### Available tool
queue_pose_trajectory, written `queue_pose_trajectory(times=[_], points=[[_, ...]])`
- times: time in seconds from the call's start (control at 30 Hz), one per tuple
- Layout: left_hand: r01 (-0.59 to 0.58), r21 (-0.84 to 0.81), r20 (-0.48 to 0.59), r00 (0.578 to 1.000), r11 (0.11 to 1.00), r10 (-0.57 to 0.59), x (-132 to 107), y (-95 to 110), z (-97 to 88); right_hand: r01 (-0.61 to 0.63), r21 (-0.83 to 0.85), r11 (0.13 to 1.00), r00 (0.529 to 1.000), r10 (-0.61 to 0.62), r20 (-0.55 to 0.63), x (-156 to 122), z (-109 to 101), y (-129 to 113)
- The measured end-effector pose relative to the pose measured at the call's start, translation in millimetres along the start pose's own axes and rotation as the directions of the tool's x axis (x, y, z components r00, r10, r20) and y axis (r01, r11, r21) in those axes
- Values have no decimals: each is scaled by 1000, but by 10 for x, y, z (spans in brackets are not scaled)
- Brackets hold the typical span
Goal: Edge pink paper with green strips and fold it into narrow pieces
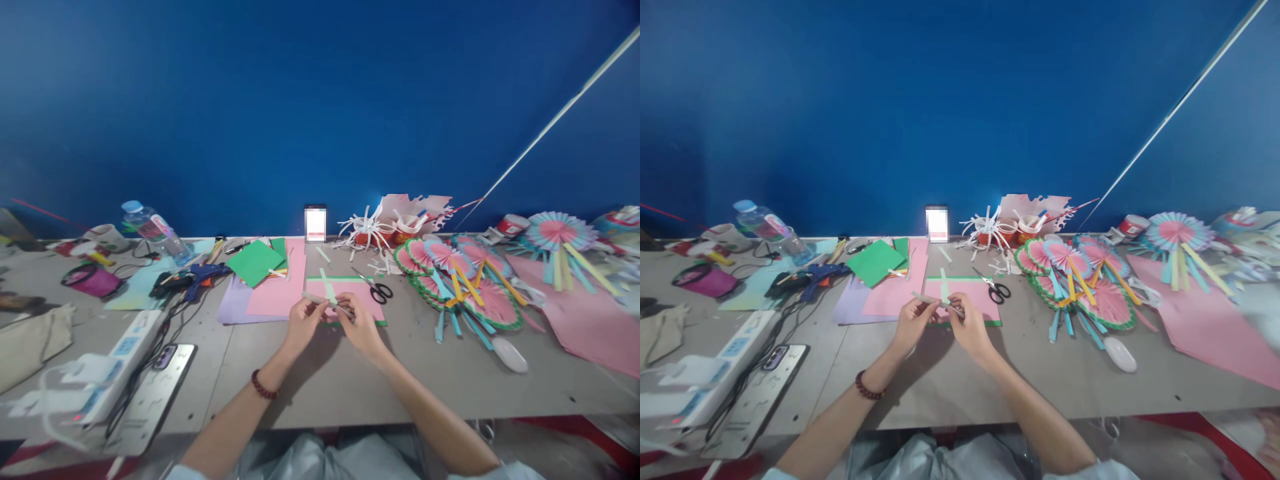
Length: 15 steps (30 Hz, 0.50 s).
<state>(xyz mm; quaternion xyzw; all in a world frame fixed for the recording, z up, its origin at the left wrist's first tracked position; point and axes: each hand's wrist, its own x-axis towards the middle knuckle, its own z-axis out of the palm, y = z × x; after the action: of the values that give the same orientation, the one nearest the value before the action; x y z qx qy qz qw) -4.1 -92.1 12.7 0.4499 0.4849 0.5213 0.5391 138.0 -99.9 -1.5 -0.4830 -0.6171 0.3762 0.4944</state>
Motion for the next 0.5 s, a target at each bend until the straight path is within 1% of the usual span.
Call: queue_pose_trajectory(times=[0.13, 0.33, 0.5], points=[[3, -4, 4, 1000, 1000, -3, 0, -1, 4, -9, 4, 1000, 1000, 9, 5, -1, -4, -16], [55, -16, 26, 998, 998, -55, 5, 59, -15, -12, 11, 1000, 1000, 12, 0, -3, -1, 37], [40, -28, 69, 997, 999, -38, 15, 4, -8, 2, 10, 1000, 1000, -2, 0, 9, -5, 68]])
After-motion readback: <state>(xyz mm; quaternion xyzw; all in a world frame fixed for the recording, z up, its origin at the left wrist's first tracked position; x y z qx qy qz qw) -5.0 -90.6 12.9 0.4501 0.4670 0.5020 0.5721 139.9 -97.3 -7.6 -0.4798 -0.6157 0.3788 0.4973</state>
